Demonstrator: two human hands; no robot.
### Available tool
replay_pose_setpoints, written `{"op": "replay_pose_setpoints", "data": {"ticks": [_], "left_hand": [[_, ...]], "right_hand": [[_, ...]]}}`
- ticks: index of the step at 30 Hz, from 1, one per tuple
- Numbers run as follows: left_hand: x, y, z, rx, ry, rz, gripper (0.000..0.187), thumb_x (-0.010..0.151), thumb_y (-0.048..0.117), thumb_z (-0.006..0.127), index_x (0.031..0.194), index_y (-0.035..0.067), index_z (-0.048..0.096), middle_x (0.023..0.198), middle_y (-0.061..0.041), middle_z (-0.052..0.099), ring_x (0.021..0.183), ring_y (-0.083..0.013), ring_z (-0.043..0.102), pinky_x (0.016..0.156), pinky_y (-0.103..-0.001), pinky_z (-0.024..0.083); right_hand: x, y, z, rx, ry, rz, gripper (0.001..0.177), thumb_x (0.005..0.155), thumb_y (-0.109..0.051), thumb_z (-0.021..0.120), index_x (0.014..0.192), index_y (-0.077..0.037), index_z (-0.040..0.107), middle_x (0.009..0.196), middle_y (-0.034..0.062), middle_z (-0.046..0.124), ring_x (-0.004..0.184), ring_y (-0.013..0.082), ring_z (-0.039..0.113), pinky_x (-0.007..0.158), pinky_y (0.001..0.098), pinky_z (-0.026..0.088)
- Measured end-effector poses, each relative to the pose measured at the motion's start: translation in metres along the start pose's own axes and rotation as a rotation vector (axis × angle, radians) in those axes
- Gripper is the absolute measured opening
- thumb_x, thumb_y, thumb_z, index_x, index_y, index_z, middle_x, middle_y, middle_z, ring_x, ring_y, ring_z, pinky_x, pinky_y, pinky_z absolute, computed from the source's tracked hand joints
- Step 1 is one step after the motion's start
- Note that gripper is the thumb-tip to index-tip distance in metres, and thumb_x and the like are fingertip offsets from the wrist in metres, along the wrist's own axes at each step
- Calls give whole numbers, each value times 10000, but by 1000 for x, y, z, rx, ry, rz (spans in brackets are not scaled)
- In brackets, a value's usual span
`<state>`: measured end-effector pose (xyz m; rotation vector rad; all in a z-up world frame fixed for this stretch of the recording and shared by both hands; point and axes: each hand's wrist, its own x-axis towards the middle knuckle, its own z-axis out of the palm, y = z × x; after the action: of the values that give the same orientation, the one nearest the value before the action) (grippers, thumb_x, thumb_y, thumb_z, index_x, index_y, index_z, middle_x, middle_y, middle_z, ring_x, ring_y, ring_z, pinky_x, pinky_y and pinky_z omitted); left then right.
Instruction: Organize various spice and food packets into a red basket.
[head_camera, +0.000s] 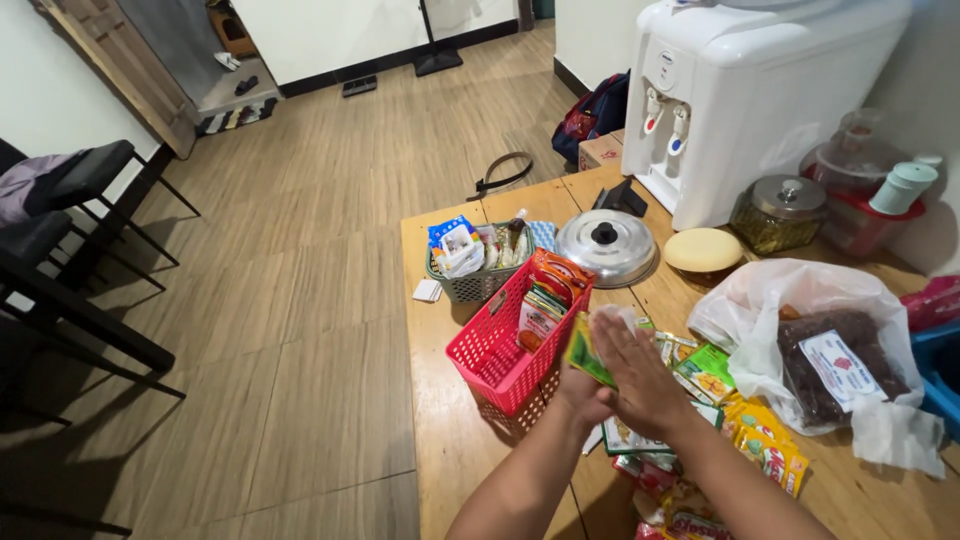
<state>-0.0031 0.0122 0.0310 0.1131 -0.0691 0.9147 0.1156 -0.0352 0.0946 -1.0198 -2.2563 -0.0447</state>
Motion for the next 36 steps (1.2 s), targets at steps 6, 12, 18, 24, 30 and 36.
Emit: {"op": "replay_pose_setpoints", "data": {"ticks": [6,12,18,24,30,36], "left_hand": [[-4,44,27,84,-85,134,865,982,804,371,1545,152,450,1412,-249,559,1212,-409,576,1078,-560,441],[-10,129,6,440,302,564,867,965,803,320,1513,151,482,1367,-108,596,1103,-258,605,905,-510,505],[-17,150,16,629,590,442,663,995,635,223,1361,186,544,1301,-54,667,1079,-196,688,839,-366,599],[34,174,-70,979,943,123,641,1085,578,260,1308,106,632,1184,-68,710,1078,-219,649,839,-412,510],[46,195,-130,1036,856,46,588,1102,556,282,1282,125,638,1268,-93,727,1104,-206,666,970,-390,477],[36,185,-89,736,791,37,565,1086,539,296,1273,120,626,1279,-121,700,1159,-291,665,1044,-488,489]], "right_hand": [[-18,14,26,96,75,1,612,999,-457,542,1495,-102,491,1534,165,504,1433,323,467,1179,438,371],[3,3,-8,726,295,476,388,1049,-198,530,1404,-71,621,1389,69,682,1295,186,616,1093,315,459],[4,25,-21,955,432,681,372,1094,-197,474,1389,-17,612,1349,62,681,1253,126,617,1092,279,451],[4,33,-22,1006,475,738,384,1085,-200,488,1384,4,616,1365,81,658,1242,139,604,1087,280,445],[3,35,-22,1024,468,738,378,1095,-213,493,1374,5,623,1364,80,663,1235,137,607,1082,277,446],[5,34,-28,987,449,774,369,1098,-214,501,1366,-3,641,1325,72,676,1180,119,613,1042,262,456]]}}
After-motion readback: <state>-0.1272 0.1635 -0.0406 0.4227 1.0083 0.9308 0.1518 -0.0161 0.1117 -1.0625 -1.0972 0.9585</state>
